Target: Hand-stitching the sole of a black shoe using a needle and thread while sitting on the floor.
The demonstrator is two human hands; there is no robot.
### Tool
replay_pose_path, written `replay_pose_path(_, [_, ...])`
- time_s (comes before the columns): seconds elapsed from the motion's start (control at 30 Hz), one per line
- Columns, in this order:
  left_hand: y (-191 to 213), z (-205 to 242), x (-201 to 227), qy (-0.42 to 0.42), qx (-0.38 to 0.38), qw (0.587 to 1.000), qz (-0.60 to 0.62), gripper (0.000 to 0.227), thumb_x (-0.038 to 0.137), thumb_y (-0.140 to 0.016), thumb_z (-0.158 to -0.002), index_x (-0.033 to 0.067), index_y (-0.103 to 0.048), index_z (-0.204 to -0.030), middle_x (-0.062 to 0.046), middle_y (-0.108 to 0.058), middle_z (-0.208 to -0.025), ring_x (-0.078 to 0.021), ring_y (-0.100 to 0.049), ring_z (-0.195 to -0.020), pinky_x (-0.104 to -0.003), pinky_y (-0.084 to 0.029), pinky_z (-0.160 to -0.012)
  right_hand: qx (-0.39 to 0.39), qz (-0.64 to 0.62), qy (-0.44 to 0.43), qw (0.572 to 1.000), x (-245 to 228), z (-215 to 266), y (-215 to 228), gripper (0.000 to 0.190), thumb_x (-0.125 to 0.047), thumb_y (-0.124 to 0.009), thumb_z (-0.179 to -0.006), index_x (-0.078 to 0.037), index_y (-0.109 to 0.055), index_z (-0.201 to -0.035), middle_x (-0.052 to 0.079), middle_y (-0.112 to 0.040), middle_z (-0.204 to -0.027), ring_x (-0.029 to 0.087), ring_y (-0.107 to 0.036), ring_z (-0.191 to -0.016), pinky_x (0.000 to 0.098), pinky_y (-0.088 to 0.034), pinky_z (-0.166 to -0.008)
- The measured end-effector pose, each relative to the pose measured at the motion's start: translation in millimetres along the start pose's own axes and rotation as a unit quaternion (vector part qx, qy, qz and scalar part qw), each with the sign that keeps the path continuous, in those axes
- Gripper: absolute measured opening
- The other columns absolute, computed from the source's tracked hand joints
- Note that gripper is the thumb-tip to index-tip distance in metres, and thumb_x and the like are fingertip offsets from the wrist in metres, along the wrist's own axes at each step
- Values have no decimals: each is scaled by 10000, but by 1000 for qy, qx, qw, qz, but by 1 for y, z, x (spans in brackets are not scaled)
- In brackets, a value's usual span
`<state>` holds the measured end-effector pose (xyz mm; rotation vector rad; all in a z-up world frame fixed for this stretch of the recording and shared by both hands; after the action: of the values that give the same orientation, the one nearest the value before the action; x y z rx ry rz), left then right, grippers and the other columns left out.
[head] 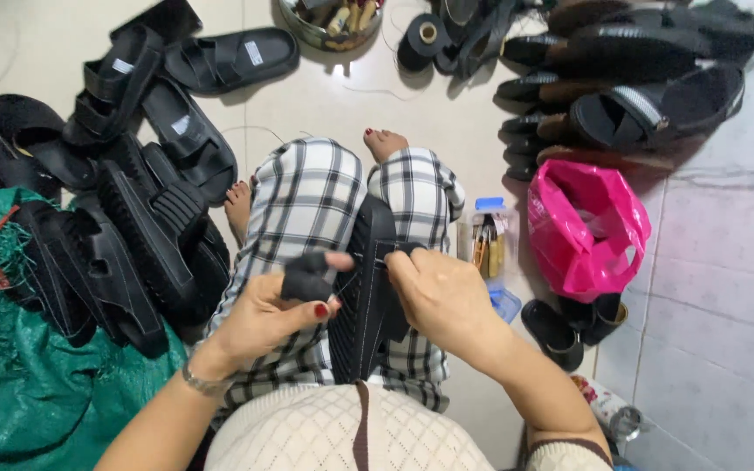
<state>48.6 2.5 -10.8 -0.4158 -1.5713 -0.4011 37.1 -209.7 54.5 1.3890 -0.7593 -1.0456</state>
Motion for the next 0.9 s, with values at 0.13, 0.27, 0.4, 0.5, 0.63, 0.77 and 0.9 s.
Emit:
replay_pose_path(0.13, [-15, -8, -8, 198, 9, 963, 182, 213, 50, -716, -899, 19, -759, -1106, -156, -747, -649, -166, -696, -572, -279, -584, -579, 4, -27, 27, 999, 4, 2, 4, 47, -200, -654, -927, -155, -650, -939, 4, -596, -607, 176, -666, -545, 258, -525, -502])
replay_pose_path(0.27, [-20, -12, -12, 269, 77, 957, 80, 180, 64, -781, -853, 4, -776, -1022, -134, -682, -489, -128, -577, -353, -206, -422, -356, 25, -53, 56, 997, 6, 3, 5, 59, -185, -661, -920, -140, -643, -953, 12, -587, -597, 183, -665, -540, 266, -528, -496])
replay_pose_path(0.4, [-29, 0, -4, 222, -9, 975, -29, 231, 66, -794, -796, 10, -806, -1020, -217, -796, -837, -248, -763, -774, -366, -609, -691, -17, -63, 41, 997, 6, 4, 2, 154, -165, -614, -956, -179, -630, -1109, -5, -587, -615, 150, -636, -530, 240, -516, -504])
replay_pose_path(0.5, [-34, 3, 0, 137, 74, 982, -103, 220, 88, -814, -801, 94, -823, -1021, -100, -792, -802, -243, -780, -762, -298, -610, -661, -18, -47, 49, 998, 5, 6, 2, 260, -141, -626, -934, -181, -632, -1190, 33, -584, -608, 180, -629, -505, 272, -522, -481])
replay_pose_path(0.63, [-32, -4, -6, 174, 183, 968, -2, 159, 84, -791, -860, 57, -795, -1016, -93, -803, -839, -68, -666, -764, -260, -588, -692, -19, -77, 58, 995, 10, 6, 2, 260, -137, -645, -932, -150, -643, -1192, 57, -595, -621, 196, -639, -520, 273, -529, -497])
replay_pose_path(0.77, [-37, -6, -9, 191, 98, 973, 80, 215, 8, -816, -786, 3, -791, -1000, -97, -803, -868, -97, -666, -818, -319, -617, -742, -12, -94, 54, 994, 12, 7, -7, 249, -152, -632, -948, -163, -641, -1196, 42, -584, -618, 187, -626, -516, 274, -519, -496])
replay_pose_path(0.9, [-38, 1, -7, 162, 51, 985, 6, 201, 43, -834, -774, 52, -819, -974, -146, -824, -830, -217, -795, -796, -324, -630, -647, -3, -87, 39, 995, 11, 9, -6, 260, -157, -621, -957, -173, -634, -1216, 33, -568, -605, 178, -619, -510, 262, -510, -484])
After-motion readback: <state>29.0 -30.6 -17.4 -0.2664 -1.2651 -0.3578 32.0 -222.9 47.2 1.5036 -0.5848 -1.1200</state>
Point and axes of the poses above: each hand's wrist, its own z-axis away from the middle knuckle, its own y-axis out of the back of the hand, x = y × z, the point moved 4 cm from there along -z, towards the middle knuckle
